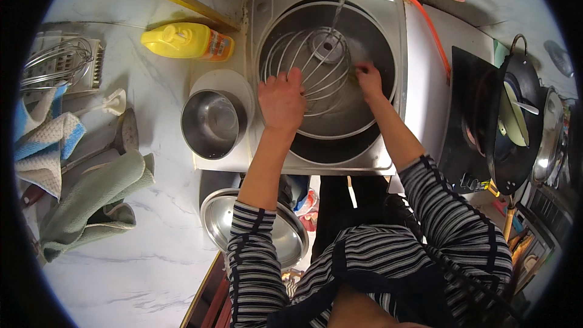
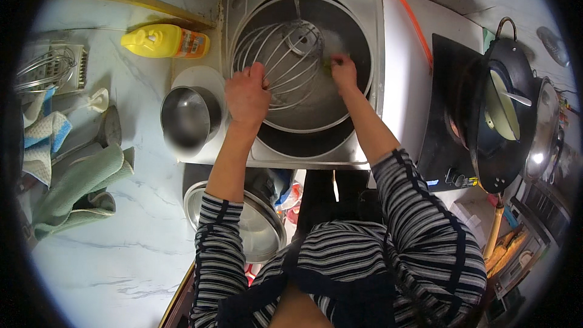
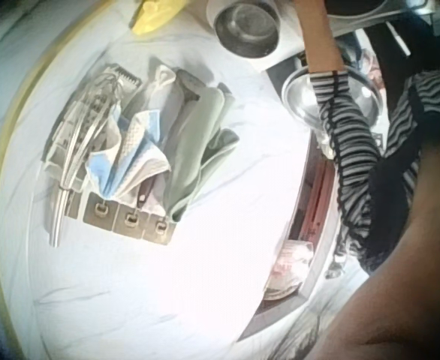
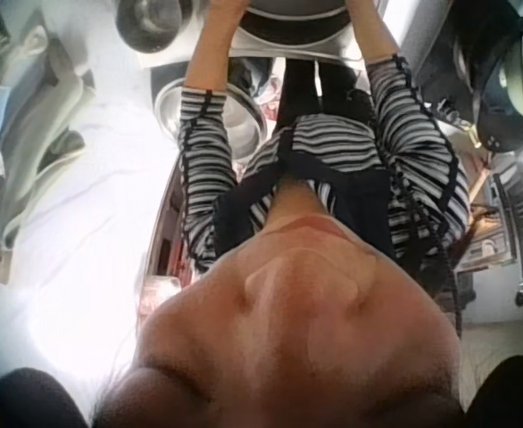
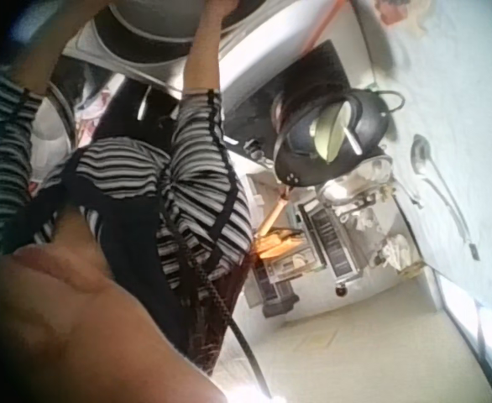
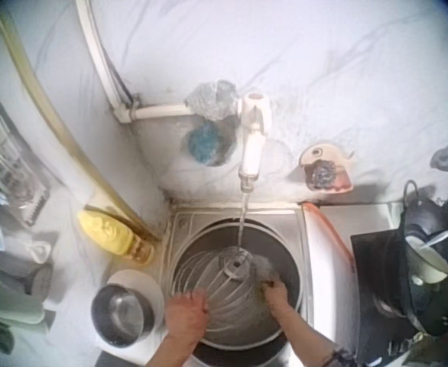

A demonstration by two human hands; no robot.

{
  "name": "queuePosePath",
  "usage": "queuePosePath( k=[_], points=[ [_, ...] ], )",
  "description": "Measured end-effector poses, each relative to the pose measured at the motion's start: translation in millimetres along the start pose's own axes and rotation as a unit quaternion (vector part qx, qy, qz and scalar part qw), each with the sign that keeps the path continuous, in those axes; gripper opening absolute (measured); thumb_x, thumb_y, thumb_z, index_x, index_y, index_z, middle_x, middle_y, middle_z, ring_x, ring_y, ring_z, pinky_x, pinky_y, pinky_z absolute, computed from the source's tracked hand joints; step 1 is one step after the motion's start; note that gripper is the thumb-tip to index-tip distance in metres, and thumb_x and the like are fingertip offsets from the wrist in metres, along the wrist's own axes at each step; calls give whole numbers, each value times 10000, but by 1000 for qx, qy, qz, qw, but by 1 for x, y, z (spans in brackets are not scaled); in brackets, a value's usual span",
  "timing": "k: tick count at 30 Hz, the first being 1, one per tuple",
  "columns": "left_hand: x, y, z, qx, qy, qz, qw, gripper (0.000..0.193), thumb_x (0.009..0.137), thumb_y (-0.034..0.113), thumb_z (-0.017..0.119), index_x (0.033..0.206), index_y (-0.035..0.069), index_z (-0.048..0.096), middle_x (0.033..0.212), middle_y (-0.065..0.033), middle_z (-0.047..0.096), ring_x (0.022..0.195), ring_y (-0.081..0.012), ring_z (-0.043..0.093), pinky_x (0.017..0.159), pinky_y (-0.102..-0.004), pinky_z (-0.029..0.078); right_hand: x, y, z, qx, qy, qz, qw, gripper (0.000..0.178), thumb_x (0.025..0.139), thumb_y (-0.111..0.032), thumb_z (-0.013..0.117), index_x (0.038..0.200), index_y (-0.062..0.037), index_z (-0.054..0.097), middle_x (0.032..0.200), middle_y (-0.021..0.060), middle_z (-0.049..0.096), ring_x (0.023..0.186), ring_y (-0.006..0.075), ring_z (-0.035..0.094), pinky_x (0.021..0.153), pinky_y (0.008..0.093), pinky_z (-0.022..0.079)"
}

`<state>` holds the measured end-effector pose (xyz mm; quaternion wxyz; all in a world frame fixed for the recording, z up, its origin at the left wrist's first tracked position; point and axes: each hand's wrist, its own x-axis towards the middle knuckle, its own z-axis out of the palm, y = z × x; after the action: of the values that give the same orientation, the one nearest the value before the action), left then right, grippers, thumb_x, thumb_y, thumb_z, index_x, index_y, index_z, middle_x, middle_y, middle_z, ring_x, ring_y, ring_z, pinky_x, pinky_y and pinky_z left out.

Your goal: The person scoops dough from a stand mixer bowl into a white bowl using a ladle and a bench scraper, then washes the mixer whisk attachment in the sink with a sponge and running water.

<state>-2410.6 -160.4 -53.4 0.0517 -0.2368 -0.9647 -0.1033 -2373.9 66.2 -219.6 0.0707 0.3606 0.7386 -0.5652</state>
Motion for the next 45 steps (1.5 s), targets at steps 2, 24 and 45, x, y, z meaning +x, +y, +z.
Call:
queuePosePath(
  k=[2,24,45],
  points=[
    [3,-1,1,22,26,18,999,165,692,113,632,807,122,514,699,-48,559,680,-256,560,626,-411,395,13,1,10,-250,101,-214,939,377,850,-149,571,1217,-77,526,1203,165,524,1034,334,537,869,416,457],
    [-10,22,4,-79,6,-105,991,179,655,76,640,769,112,507,686,-72,586,695,-293,587,633,-436,411,-89,-58,0,406,-257,115,870,465,882,-47,564,1313,-23,392,1202,95,517,1128,202,481,966,348,390],
    [-6,2,-11,-4,-77,-70,995,471,678,411,755,837,76,463,637,-89,574,632,-327,597,618,-449,457,87,-44,-17,84,-336,39,937,443,840,-170,619,1243,-51,481,1072,187,595,956,368,586,791,434,496]
  ],
)
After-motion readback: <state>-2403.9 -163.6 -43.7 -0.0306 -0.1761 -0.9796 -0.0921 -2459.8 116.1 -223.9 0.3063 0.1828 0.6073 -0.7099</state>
